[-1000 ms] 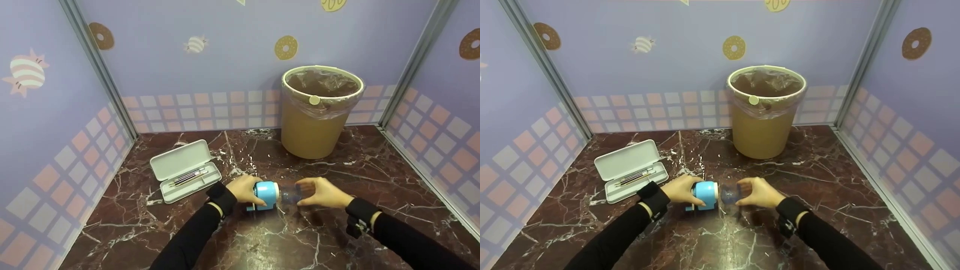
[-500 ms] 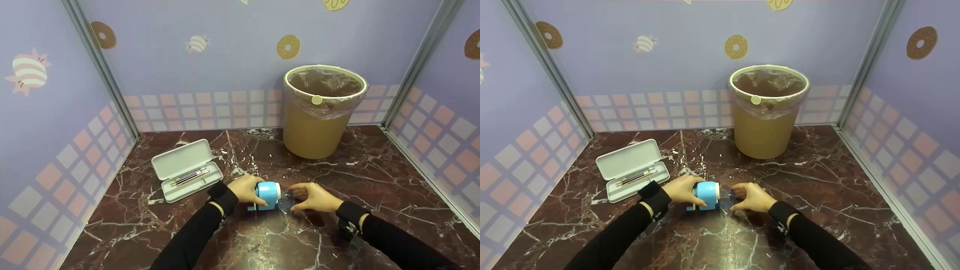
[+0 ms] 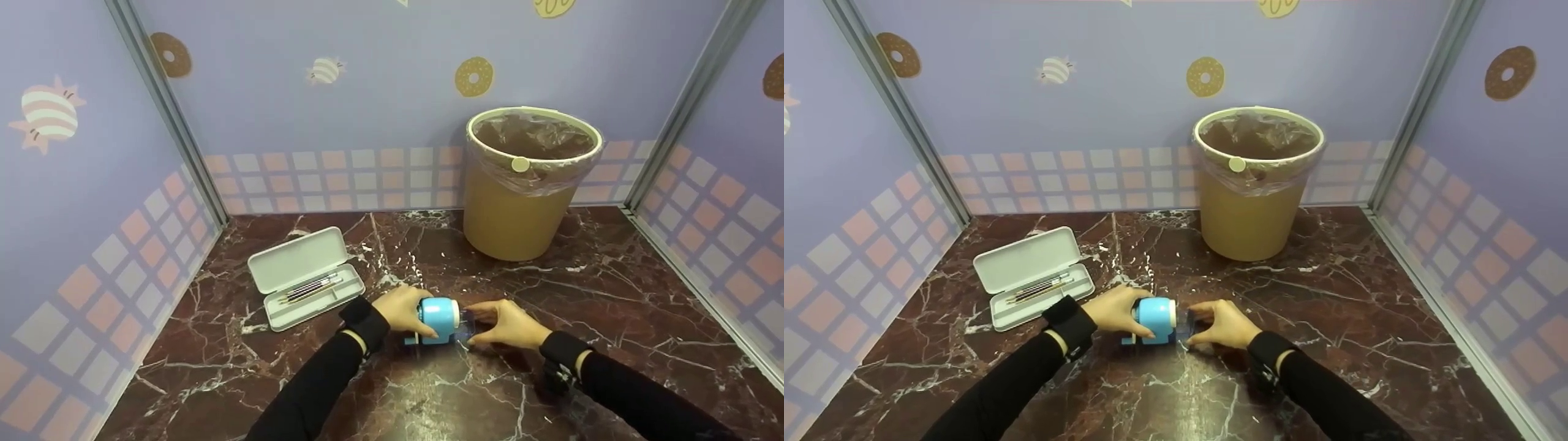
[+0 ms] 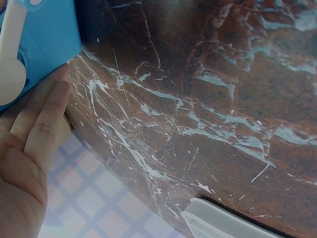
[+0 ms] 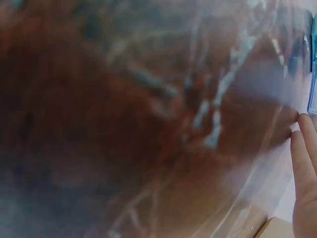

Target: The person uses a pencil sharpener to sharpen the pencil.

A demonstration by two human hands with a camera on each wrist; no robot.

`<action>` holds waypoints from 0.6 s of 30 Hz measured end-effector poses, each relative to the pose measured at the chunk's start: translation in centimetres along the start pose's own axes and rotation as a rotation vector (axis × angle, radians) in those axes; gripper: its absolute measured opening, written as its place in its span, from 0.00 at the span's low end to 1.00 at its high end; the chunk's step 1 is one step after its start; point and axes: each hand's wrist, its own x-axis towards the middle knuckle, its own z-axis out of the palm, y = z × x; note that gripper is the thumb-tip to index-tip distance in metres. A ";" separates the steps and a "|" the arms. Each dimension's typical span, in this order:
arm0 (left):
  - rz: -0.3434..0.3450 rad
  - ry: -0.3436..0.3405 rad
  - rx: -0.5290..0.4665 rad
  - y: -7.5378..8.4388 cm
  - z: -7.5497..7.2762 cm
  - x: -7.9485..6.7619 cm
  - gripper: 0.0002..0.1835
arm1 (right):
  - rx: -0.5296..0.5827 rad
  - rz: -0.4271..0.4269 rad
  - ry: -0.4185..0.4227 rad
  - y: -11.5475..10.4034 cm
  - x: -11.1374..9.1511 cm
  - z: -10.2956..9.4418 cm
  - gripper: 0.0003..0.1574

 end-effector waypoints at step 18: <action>0.007 0.005 0.015 -0.3 0.2 0.1 0.33 | 0.039 -0.022 -0.018 -1.3 2.3 2.0 0.38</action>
